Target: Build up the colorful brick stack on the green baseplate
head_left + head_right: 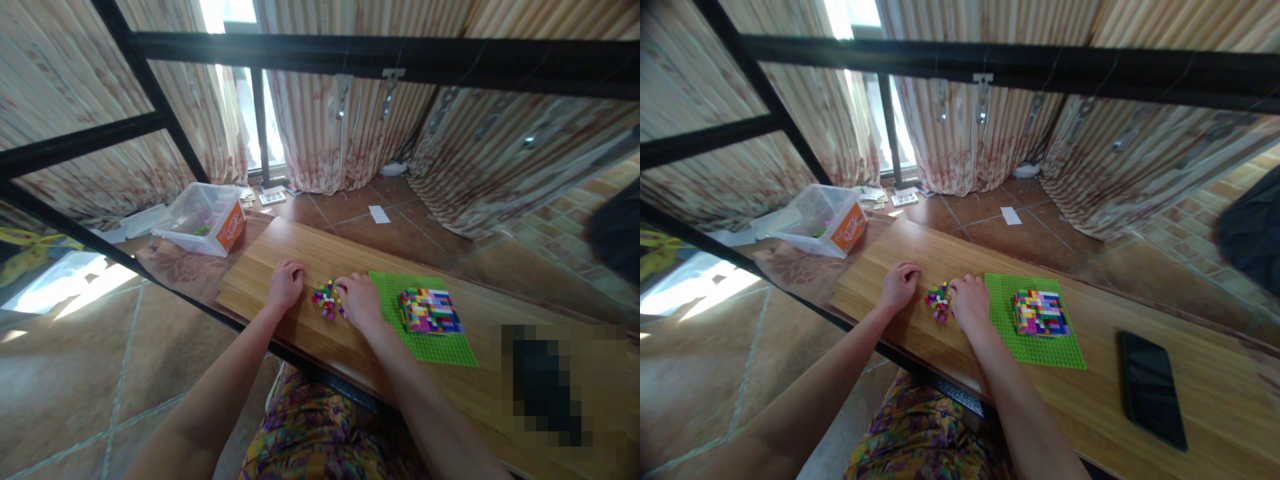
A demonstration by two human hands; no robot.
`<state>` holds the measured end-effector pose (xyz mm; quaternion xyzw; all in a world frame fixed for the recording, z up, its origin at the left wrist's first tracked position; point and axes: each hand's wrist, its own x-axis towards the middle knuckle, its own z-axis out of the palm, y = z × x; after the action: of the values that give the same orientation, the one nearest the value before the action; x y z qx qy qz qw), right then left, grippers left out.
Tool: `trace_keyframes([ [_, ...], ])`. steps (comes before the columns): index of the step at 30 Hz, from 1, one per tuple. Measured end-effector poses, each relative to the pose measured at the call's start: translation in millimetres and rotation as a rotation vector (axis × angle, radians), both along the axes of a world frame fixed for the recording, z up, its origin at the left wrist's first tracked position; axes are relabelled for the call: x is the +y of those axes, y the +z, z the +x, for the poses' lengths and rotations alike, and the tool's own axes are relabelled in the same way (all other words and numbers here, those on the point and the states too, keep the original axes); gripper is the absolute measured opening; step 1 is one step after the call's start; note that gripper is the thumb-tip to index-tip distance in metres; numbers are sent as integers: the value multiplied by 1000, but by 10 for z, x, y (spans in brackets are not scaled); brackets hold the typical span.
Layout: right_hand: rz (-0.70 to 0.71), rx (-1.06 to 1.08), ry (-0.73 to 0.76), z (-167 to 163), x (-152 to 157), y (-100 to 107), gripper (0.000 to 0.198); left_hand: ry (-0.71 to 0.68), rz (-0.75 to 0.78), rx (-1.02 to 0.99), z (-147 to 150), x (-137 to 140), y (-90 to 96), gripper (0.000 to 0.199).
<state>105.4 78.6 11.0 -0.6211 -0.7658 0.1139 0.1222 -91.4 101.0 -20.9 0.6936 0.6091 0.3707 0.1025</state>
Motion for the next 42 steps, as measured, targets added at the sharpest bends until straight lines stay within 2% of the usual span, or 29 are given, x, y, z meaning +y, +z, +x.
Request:
trace_keyframes([
  [7,56,38,15,-115,5,5,25,-9,7,7,-32,29,-18,20],
  [11,139,197,-32,-30,-274,105,23,2,9,-7,-46,34,-22,19],
  [13,199,377,-65,98,-509,148,21,-5,8,-8,-54,32,-19,19],
  [16,257,473,-150,420,-872,164,21,-28,18,2,-69,31,-19,20],
  [20,340,424,-362,959,-1186,129,22,-29,37,15,-82,37,-28,21],
  [23,390,349,-512,1241,-1250,112,24,-27,28,23,-81,39,-29,21],
  [25,426,309,-549,1323,-1230,111,24,-22,26,22,-78,39,-23,21],
  [31,498,166,-422,1368,-1025,151,26,-20,27,23,-72,36,7,20],
  [37,365,57,-239,1570,-824,262,20,-18,16,33,-81,47,-10,21],
  [42,305,125,-213,1651,-726,305,15,-21,27,32,-89,60,-31,21],
])
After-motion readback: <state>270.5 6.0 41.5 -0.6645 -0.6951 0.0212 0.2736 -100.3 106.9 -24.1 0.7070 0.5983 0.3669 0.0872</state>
